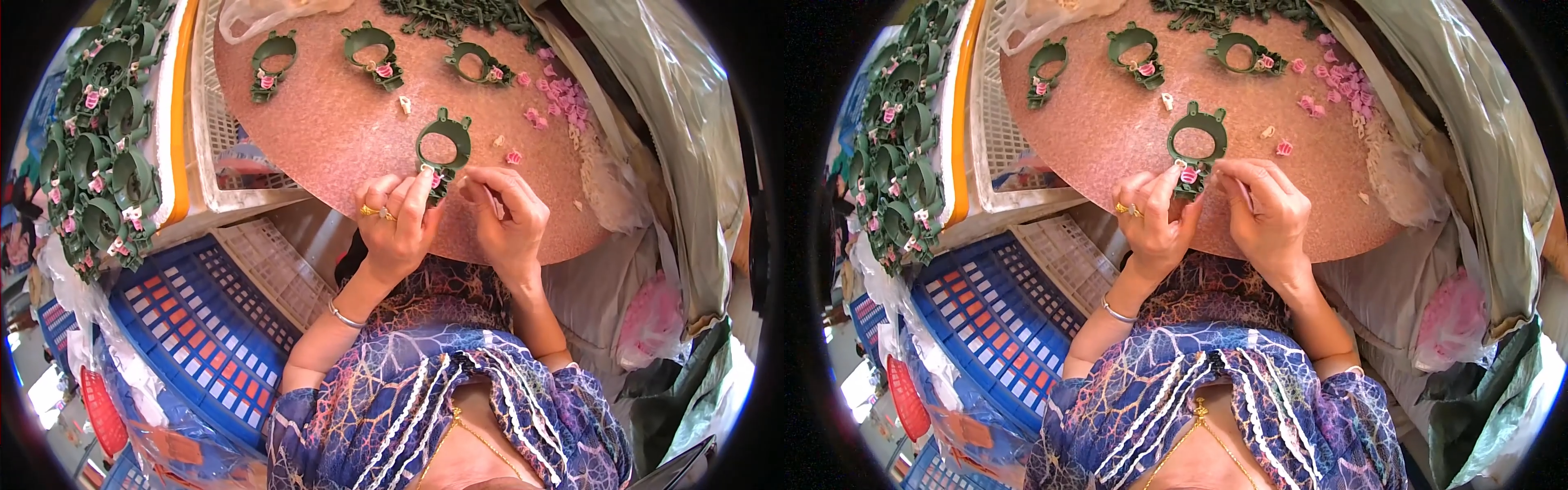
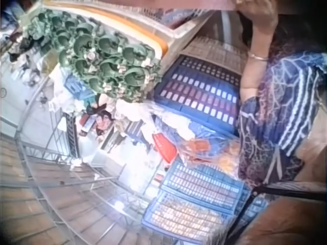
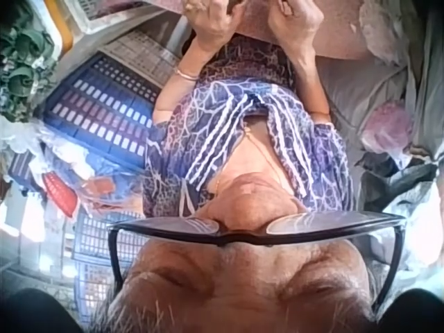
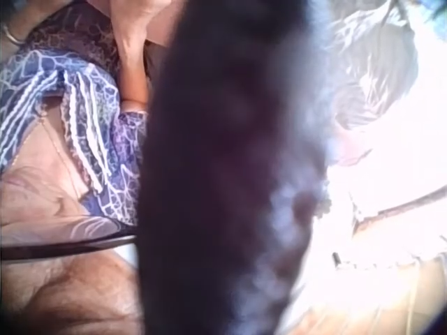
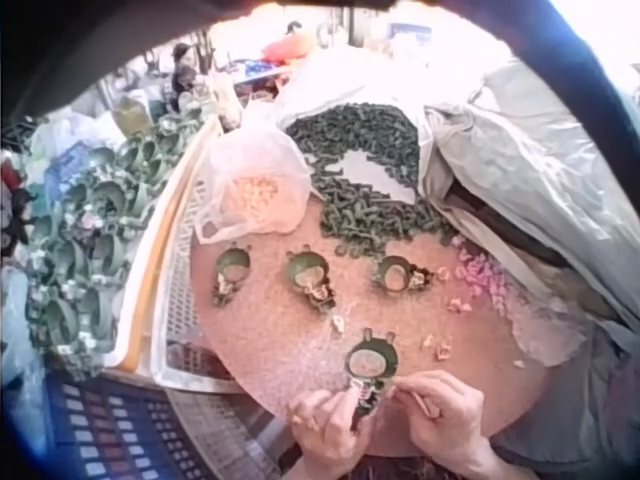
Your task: Decorating green frog-shaped plastic rings with small artificial pink flowers and beads by hand.
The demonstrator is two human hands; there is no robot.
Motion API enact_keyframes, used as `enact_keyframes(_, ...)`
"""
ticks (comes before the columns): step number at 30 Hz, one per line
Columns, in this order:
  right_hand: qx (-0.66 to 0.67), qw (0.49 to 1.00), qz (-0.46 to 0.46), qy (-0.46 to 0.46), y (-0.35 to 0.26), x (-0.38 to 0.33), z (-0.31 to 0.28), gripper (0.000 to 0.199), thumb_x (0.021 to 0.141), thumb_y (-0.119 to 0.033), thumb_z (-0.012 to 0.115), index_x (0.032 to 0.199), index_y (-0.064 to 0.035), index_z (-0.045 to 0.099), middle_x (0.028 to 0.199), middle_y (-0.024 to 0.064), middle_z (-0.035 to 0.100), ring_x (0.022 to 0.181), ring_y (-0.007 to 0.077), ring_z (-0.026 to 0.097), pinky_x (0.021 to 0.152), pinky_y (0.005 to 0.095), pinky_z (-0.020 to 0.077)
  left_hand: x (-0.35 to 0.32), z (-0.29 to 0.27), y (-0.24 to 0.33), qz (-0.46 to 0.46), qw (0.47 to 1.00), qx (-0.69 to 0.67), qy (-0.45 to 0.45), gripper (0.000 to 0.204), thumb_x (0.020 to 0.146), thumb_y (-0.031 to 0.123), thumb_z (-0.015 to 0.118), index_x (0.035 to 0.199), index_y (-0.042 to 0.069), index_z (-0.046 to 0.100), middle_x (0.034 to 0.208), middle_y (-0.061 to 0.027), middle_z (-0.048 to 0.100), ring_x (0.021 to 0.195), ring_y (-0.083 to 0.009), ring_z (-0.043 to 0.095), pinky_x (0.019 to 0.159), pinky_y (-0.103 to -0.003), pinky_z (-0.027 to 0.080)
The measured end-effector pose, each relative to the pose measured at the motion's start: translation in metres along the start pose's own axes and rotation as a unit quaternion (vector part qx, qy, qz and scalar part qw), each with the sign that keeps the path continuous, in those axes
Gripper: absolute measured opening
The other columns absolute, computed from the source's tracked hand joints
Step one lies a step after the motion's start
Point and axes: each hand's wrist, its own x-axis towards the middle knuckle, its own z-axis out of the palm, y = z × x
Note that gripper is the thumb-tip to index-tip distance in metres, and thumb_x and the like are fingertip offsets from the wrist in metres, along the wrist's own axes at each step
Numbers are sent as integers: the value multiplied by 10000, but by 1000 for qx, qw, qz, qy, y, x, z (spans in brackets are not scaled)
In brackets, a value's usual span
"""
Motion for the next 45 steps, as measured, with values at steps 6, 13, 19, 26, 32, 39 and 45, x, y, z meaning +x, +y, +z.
enact_keyframes(6,-75,996,-48,-9,1,-4,3,200,761,72,689,926,-40,689,876,125,665,783,267,673,659,334,548,0,0,0,23,1000,-3,8,481,734,73,791,1161,37,574,968,-71,672,915,-257,599,825,-409,445)
enact_keyframes(13,-118,990,-58,-48,-6,0,0,201,758,49,695,940,-31,669,874,126,642,786,304,645,694,385,527,-1,3,0,39,999,9,26,318,809,68,719,1112,38,626,984,-73,666,924,-228,607,823,-376,471)
enact_keyframes(19,-155,982,-69,-84,-11,7,1,224,764,-3,718,979,-34,664,844,121,605,759,290,630,657,385,514,-6,4,-2,51,997,-33,52,312,813,68,717,1105,22,616,986,-101,661,944,-257,613,850,-401,479)
enact_keyframes(26,-66,997,4,-40,-4,10,-2,521,713,-81,830,1188,-64,616,913,44,561,747,140,568,639,250,475,-5,-3,-3,-13,997,-78,19,547,716,36,798,1197,19,537,1045,-146,631,961,-325,601,856,-451,476)
enact_keyframes(32,203,954,205,-86,0,8,7,730,827,-21,736,1439,-48,339,1161,70,527,950,118,544,819,260,492,-7,-2,-8,58,993,-94,40,553,723,52,811,1199,18,530,1064,-157,632,963,-333,613,865,-450,477)
enact_keyframes(39,335,918,214,9,4,14,6,645,897,-35,672,1446,-71,337,1217,73,503,1058,133,530,910,268,469,-5,5,-4,-44,987,-152,40,514,729,125,833,1132,-18,547,977,-160,631,871,-313,630,798,-431,517)
enact_keyframes(45,139,990,-11,-36,21,24,-7,511,820,43,690,1301,-41,537,1315,87,551,1172,198,530,998,341,422,-6,4,-7,-21,987,-155,29,526,711,89,825,1140,-17,539,972,-160,635,868,-319,638,804,-429,520)
